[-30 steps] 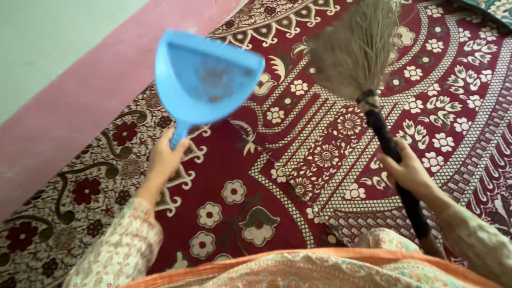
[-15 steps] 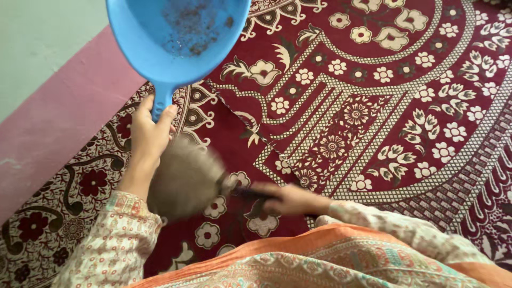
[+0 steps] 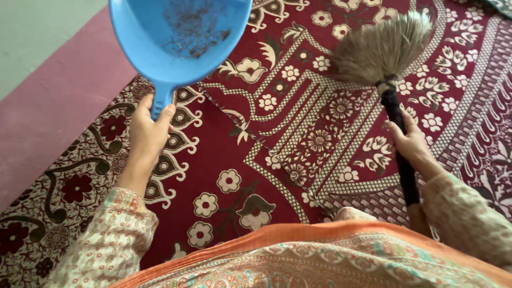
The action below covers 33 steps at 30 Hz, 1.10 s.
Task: The person sweeps debris from a carpeted floor into a dustpan using a small broom and then carries the tools through a hallway.
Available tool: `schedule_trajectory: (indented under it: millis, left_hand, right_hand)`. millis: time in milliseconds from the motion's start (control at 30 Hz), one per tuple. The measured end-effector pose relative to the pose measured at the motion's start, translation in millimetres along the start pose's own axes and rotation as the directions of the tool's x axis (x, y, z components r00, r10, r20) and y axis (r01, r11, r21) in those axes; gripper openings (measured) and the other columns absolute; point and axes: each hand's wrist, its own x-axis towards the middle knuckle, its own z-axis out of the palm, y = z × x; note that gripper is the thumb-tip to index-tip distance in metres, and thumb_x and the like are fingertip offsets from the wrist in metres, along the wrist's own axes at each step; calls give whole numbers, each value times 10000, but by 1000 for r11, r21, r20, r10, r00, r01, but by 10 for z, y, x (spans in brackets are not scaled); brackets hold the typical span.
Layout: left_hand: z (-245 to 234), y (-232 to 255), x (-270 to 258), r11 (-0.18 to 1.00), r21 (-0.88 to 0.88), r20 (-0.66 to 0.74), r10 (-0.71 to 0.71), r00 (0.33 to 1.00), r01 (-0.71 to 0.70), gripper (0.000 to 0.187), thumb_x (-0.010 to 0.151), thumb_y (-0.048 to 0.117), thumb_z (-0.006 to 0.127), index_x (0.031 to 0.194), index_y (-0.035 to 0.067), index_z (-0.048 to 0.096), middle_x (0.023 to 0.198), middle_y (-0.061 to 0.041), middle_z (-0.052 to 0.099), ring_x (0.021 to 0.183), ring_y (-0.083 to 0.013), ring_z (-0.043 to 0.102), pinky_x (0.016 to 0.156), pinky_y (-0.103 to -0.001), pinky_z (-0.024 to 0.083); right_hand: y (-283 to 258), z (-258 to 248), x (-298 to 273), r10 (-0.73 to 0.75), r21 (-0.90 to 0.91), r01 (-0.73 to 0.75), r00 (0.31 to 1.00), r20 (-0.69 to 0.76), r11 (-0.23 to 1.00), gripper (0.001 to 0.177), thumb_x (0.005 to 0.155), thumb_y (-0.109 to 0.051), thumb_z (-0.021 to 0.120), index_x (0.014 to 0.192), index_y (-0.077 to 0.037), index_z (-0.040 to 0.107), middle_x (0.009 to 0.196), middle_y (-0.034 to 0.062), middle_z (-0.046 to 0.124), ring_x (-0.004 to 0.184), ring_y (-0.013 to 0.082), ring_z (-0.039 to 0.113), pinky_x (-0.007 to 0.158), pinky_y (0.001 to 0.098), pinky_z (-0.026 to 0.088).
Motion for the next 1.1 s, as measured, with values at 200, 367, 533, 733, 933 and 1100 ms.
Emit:
schedule_trajectory:
  millis: [200,367,533,733,933,1100]
  left_hand:
    - [147,-97,89,999,-31,17,19,1000,-19,281,987,164,681,1247,72,626,827,40,630,607,-47,598,486,-210,481]
    - [323,-220,156,999,-49,33,-16,999,18,290,995,157,681,1267,78,622,828,34,626,611,-50,584,484,-208,463]
    - [407,-214,154,999,-29,51,-40,998,42,212,1013,144,661,1203,69,605,853,35,609,648,-45,586,503,-204,480]
    - [444,-238,93,995,-64,49,-71,996,74,222,997,126,653,1208,86,595,853,39,592,634,-42,560,514,-206,480]
    - [415,-268,43,994,-74,74,-77,994,82,209,1019,136,660,1189,35,592,839,27,583,641,-50,563,514,-209,479]
    - [412,-282,49,993,-83,76,-73,994,80,251,1007,135,666,1237,60,599,834,38,582,629,-48,558,497,-208,476]
  right_hand:
    - [-322,96,-906,137,-388,60,878,459,920,587,1038,-188,514,1593,-337,397,979,158,682,654,236,532,512,385,485]
    - [-163,476,-1351,-329,67,653,288,899,754,628,993,-245,642,1559,-308,378,1383,65,682,931,188,738,844,461,625]
    - [-94,473,-884,316,-519,216,585,747,827,663,990,-288,579,1584,-471,348,930,143,764,620,164,626,652,343,611]
    - [-68,-86,-73,277,-226,-197,866,416,954,637,1013,-211,580,1579,-408,364,781,43,610,518,137,455,450,287,411]
    - [-219,-468,142,204,-262,-156,965,166,952,645,1023,-254,552,1620,-398,355,768,82,559,558,160,507,467,313,426]
    - [-345,-562,-169,135,-327,-88,983,126,941,630,1019,-271,537,1607,-368,335,845,88,622,560,156,538,460,319,471]
